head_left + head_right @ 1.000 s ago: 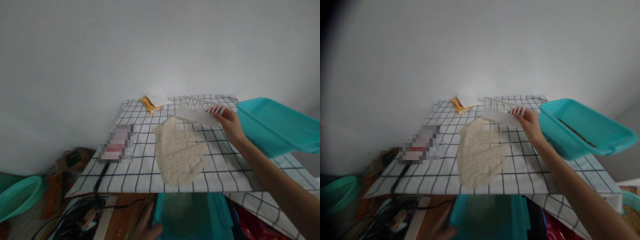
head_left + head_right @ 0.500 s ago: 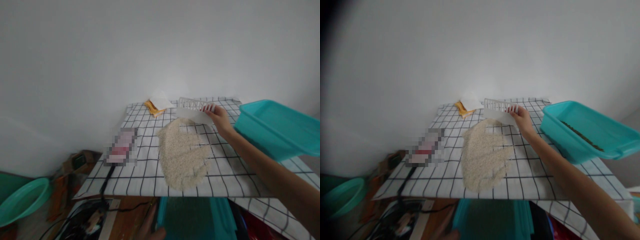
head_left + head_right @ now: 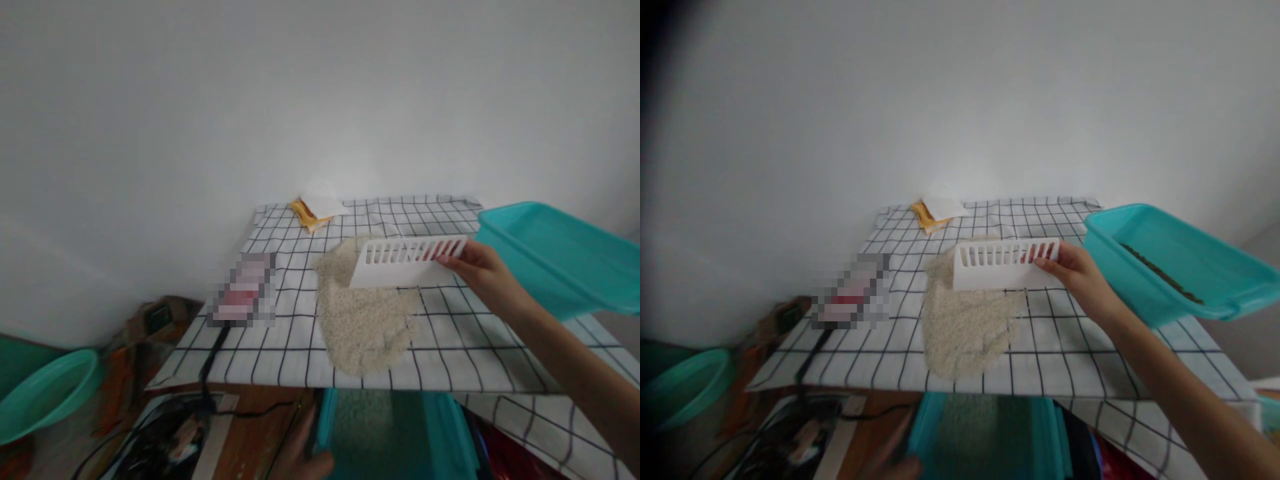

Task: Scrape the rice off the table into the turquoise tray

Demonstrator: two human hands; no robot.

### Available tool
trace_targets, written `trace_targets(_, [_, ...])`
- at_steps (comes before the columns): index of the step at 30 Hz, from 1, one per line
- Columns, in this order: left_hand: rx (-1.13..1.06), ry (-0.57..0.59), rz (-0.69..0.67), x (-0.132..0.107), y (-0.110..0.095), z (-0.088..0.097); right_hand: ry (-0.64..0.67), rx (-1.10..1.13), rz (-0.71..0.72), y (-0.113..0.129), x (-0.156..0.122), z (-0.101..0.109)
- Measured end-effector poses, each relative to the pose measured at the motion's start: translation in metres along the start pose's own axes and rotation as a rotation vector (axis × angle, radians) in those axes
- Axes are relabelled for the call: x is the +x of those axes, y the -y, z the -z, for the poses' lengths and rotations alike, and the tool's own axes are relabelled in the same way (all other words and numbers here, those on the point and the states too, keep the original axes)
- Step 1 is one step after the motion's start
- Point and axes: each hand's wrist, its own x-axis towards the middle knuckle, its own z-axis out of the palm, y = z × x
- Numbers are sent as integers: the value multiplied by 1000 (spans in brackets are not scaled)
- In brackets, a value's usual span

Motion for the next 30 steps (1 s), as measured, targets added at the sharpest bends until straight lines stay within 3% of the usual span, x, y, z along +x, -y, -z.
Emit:
trace_targets(9, [78,-124,141,1,-10,-9,165,-160,-38,16,-65,7])
trace_targets(17, [48,-231,97,-8,-25,-18,186,-272,33,18,-80,1])
trace_targets(25, [50,-239,105,-7,-25,-18,253,-288,37,33,-96,-10])
trace_targets(30, [75,-222,114,-6,-25,-18,269,-201,-13,26,-108,-1])
